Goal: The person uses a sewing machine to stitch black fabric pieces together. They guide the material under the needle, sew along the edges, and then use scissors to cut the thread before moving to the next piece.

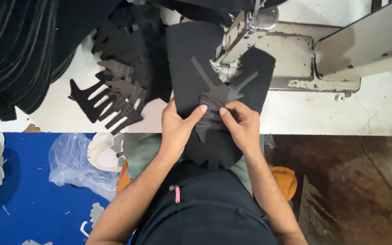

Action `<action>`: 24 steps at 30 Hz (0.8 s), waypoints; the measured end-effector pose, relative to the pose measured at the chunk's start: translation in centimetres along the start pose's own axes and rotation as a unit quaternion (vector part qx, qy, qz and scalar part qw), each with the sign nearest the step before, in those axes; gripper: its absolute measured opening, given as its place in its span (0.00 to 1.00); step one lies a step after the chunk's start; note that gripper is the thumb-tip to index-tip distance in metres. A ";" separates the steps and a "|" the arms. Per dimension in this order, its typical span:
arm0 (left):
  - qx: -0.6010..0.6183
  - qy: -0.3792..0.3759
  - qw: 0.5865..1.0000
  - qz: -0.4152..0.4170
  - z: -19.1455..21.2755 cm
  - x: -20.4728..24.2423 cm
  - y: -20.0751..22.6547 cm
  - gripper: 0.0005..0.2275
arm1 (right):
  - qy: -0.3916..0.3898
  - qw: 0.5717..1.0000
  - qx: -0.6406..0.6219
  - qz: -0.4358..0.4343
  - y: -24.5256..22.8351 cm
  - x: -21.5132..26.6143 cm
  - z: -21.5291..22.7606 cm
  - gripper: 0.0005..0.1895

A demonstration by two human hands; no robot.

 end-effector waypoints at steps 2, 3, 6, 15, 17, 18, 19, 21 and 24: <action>-0.022 -0.005 0.999 -0.024 0.0 0.6 1.0 0.14 | 0.004 1.000 0.004 0.007 -0.7 0.7 0.4 0.06; -0.045 -0.015 0.998 -0.045 -0.3 0.9 1.6 0.14 | 0.014 1.000 0.008 0.010 -1.1 1.1 0.8 0.06; -0.059 -0.053 0.991 -0.103 -1.3 2.9 4.6 0.14 | 0.043 0.994 0.089 0.040 -1.8 3.3 3.0 0.07; -0.238 -0.220 0.935 -0.145 -5.7 2.8 11.2 0.20 | 0.054 0.991 0.031 0.114 -4.1 6.3 5.6 0.05; -0.238 -0.232 0.934 -0.132 -6.4 1.7 10.9 0.20 | 0.064 0.993 0.002 0.095 -3.0 6.0 5.9 0.05; -0.238 -0.239 0.934 -0.115 -6.8 1.0 10.7 0.20 | 0.068 0.995 -0.028 0.072 -2.3 5.6 6.0 0.07; -0.241 -0.244 0.932 -0.117 -7.0 0.8 10.7 0.20 | 0.073 0.994 -0.030 0.074 -2.2 5.5 6.0 0.07; -0.258 -0.242 0.931 -0.089 -7.1 0.3 9.8 0.19 | 0.067 0.994 -0.076 0.041 -1.1 5.3 5.8 0.07; -0.205 -0.255 0.943 -0.052 -7.0 -0.3 8.3 0.16 | 0.057 0.996 -0.066 0.015 -0.3 5.0 5.5 0.09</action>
Point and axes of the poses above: each hand's wrist, its own x-axis away from the middle knuckle, its own z-axis out of the back of the hand, y = z × x, the point moved 7 cm from there along -x, towards the middle knuckle, and after that the axes turned 5 degrees about z, right-handed, at the moved point
